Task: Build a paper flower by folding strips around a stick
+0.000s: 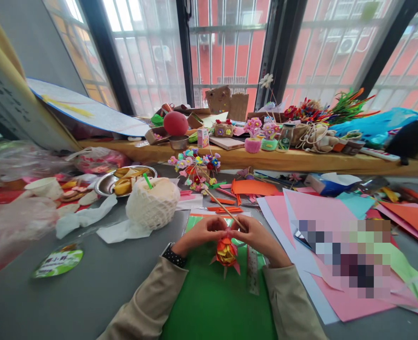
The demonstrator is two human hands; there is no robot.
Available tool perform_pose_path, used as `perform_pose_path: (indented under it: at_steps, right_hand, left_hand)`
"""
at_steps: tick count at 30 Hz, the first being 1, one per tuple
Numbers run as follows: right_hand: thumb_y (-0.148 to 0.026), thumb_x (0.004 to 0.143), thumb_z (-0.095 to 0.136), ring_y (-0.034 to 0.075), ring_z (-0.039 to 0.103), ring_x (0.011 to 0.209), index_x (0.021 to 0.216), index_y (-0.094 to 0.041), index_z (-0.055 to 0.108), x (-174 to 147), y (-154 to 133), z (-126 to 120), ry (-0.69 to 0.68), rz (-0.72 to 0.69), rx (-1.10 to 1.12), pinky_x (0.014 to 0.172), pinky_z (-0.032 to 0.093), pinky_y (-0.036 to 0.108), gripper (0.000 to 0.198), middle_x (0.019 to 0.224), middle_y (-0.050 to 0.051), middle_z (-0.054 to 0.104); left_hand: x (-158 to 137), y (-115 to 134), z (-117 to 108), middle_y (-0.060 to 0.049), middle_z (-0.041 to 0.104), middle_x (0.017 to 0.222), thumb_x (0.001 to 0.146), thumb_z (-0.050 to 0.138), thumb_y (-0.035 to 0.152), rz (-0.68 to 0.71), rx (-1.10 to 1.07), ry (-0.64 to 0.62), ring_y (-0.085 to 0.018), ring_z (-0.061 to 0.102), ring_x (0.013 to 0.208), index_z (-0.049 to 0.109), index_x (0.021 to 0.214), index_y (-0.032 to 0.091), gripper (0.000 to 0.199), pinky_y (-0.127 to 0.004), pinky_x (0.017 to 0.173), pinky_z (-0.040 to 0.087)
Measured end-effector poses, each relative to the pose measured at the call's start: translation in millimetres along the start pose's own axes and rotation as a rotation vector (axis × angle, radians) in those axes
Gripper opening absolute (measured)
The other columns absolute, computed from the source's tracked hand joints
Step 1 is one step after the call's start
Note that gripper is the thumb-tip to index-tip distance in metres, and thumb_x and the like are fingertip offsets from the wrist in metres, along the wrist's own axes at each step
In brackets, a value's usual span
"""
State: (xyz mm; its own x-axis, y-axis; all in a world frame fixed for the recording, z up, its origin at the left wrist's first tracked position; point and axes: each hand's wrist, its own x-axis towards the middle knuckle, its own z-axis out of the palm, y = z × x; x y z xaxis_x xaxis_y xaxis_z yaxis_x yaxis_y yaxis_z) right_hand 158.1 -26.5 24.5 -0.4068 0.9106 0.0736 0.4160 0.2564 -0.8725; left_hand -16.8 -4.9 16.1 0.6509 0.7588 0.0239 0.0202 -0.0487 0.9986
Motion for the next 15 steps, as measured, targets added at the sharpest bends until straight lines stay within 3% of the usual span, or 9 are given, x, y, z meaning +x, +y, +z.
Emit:
perform_pose_path:
  at_steps: [15]
  right_hand:
    - [-0.036,0.070,0.055,0.007,0.028,0.051,0.059,-0.016,0.040,2.8,6.2,3.8,0.112,-0.004,-0.187,0.045,0.023,0.020,0.027,0.055,-0.006,0.034]
  left_hand:
    - [1.4,-4.9,1.0,0.002,0.049,0.063,0.063,0.059,0.031,0.062,0.244,0.129,-0.007,0.042,0.055,0.047,0.065,0.012,0.022,-0.019,0.051,0.033]
